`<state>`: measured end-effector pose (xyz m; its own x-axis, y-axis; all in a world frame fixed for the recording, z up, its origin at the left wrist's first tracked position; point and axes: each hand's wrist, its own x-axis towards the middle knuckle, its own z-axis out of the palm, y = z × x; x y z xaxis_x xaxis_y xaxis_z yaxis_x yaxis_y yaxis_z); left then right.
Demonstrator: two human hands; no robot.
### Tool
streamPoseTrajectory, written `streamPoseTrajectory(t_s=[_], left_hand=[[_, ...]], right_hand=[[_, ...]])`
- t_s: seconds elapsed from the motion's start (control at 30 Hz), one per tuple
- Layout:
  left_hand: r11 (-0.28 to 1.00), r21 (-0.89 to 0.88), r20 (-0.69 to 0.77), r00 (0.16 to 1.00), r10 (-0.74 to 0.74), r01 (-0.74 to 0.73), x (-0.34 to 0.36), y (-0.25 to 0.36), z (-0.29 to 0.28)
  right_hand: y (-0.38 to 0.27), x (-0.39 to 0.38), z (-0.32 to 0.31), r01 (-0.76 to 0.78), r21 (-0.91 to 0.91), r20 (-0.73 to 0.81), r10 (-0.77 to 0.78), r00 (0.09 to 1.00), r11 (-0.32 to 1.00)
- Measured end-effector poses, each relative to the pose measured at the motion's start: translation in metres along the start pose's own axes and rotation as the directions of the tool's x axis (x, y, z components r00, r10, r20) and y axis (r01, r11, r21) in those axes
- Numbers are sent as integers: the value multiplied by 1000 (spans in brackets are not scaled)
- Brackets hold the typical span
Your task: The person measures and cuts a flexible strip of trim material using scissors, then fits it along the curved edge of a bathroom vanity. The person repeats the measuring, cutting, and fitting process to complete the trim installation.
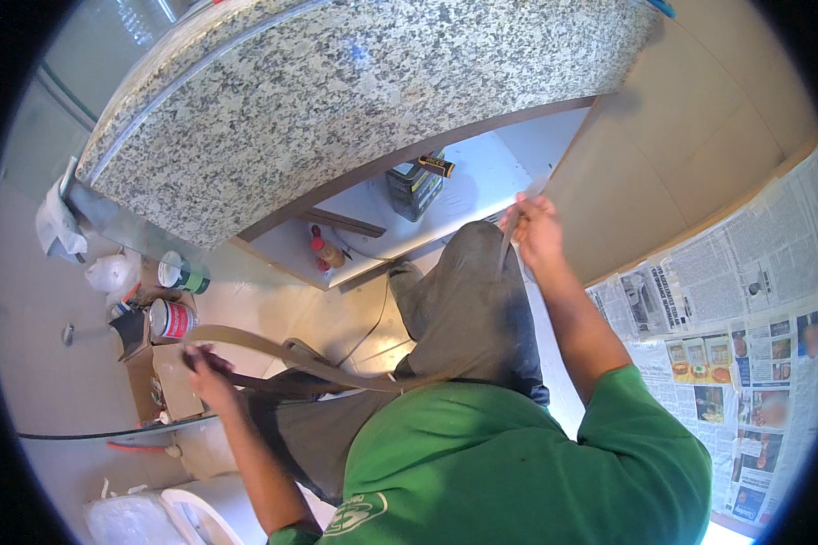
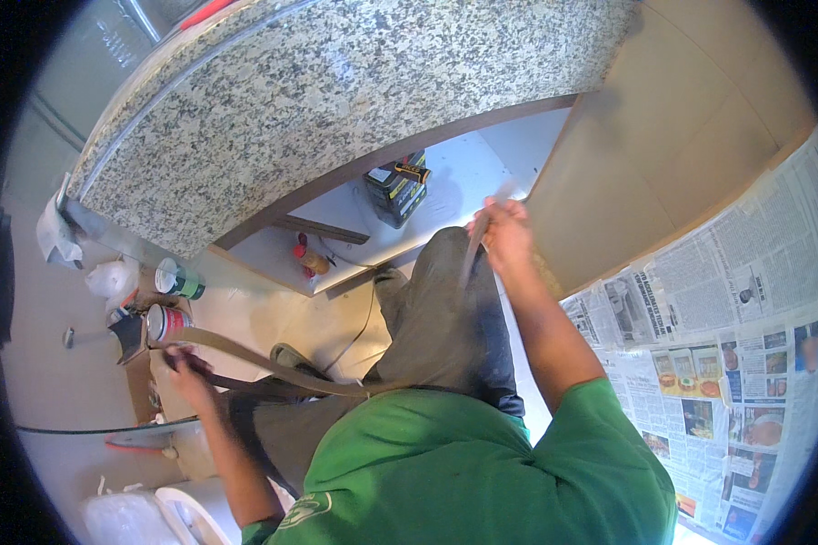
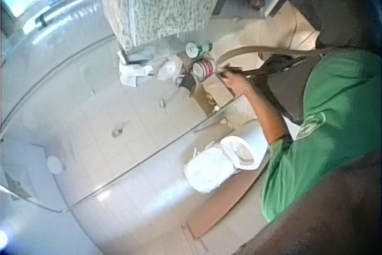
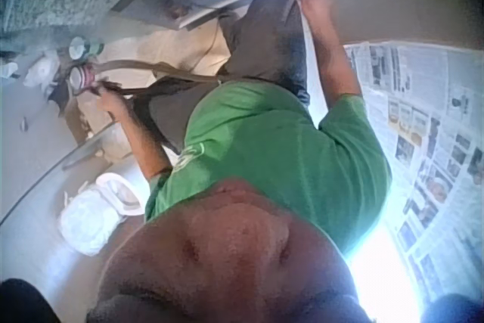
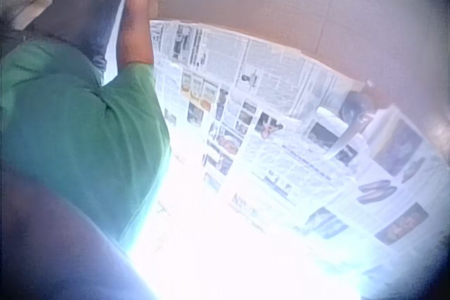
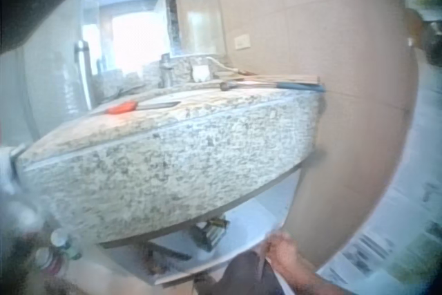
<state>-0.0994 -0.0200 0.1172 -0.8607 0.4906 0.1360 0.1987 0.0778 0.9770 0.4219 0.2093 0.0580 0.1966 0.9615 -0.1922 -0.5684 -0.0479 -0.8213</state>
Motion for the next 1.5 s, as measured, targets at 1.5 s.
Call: streamPoseTrajectory(t_s=[1.5], left_hand=[[165,802,595,747,-296,-574,60,293,-73]], right_hand=[[-92,-4,-45,343,-280,-252,-414,875,896]])
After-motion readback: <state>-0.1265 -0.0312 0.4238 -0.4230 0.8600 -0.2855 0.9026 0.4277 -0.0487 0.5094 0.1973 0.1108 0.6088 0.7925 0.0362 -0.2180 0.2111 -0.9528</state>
